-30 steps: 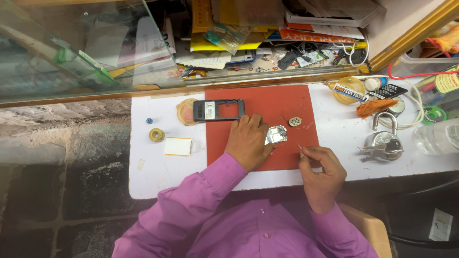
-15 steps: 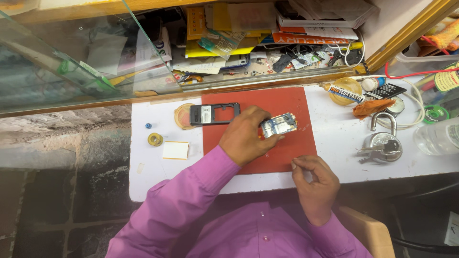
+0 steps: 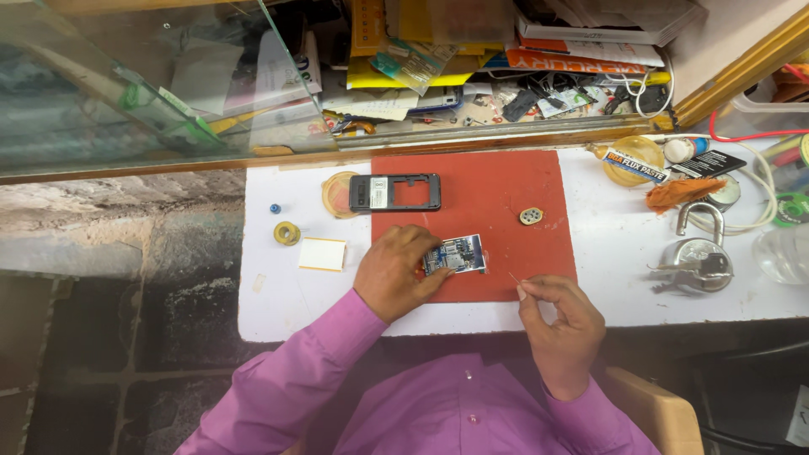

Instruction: The person disassembles a mobile phone, removes the motherboard, and uses a soldering iron to work on the circuit board. They handle the phone casing, motherboard, and soldering iron throughout the process.

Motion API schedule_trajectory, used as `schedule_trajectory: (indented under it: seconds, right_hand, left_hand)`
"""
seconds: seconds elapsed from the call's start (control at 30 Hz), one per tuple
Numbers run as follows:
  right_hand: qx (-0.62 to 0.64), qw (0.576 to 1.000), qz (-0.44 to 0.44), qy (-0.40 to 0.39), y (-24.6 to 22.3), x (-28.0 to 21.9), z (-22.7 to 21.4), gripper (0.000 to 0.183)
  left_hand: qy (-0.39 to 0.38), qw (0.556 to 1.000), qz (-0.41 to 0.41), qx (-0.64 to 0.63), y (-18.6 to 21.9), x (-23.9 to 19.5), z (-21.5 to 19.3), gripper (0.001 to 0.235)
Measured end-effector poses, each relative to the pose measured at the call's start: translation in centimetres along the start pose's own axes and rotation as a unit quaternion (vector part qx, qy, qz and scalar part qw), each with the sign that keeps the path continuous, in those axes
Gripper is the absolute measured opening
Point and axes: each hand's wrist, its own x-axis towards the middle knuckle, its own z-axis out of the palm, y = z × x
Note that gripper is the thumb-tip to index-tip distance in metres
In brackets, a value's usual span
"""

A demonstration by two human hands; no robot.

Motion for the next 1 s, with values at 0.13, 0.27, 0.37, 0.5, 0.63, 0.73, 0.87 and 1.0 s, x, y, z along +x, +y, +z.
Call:
schedule_trajectory:
  seconds: [0.13, 0.27, 0.37, 0.5, 0.63, 0.73, 0.87, 1.0]
  right_hand:
    - [-0.019, 1.0, -0.008, 0.013, 0.0, 0.2, -0.3, 0.015]
    - [-0.027, 0.999, -0.006, 0.018, -0.2, 0.3, -0.8, 0.015]
    - [-0.007, 1.0, -0.005, 0.022, -0.2, 0.7, -1.3, 0.015]
    - [-0.154, 0.987, -0.018, 0.05, -0.2, 2.3, -2.1, 0.014]
    - [-0.22, 0.973, -0.06, 0.016, -0.6, 3.9, -1.9, 0.012]
    - [-0.293, 0.95, -0.102, -0.024, -0.9, 4.1, -1.8, 0.013]
    - [-0.264, 0.963, -0.048, -0.031, 0.7, 3.7, -5.4, 0.018]
    - [-0.102, 0.974, -0.016, 0.204, 4.7, 6.1, -18.7, 0.014]
  left_hand:
    - [-0.002, 1.0, 0.006, 0.016, 0.1, 0.2, 0.9, 0.035]
    - [-0.044, 0.999, -0.004, 0.02, 0.5, 0.8, 0.7, 0.055]
    - [-0.085, 0.995, -0.025, 0.035, 0.7, 1.0, 0.7, 0.048]
    - [-0.054, 0.997, -0.028, 0.045, 1.9, 1.5, 2.3, 0.045]
    - [-0.043, 0.996, -0.052, 0.057, 3.5, 2.8, 4.3, 0.046]
    - [-0.05, 0.995, -0.078, 0.048, 4.0, 3.2, 4.4, 0.047]
    - [-0.011, 0.999, -0.046, 0.003, 4.0, 2.6, 3.0, 0.058]
    - [0.063, 0.997, -0.041, -0.032, 2.9, 1.3, 0.4, 0.043]
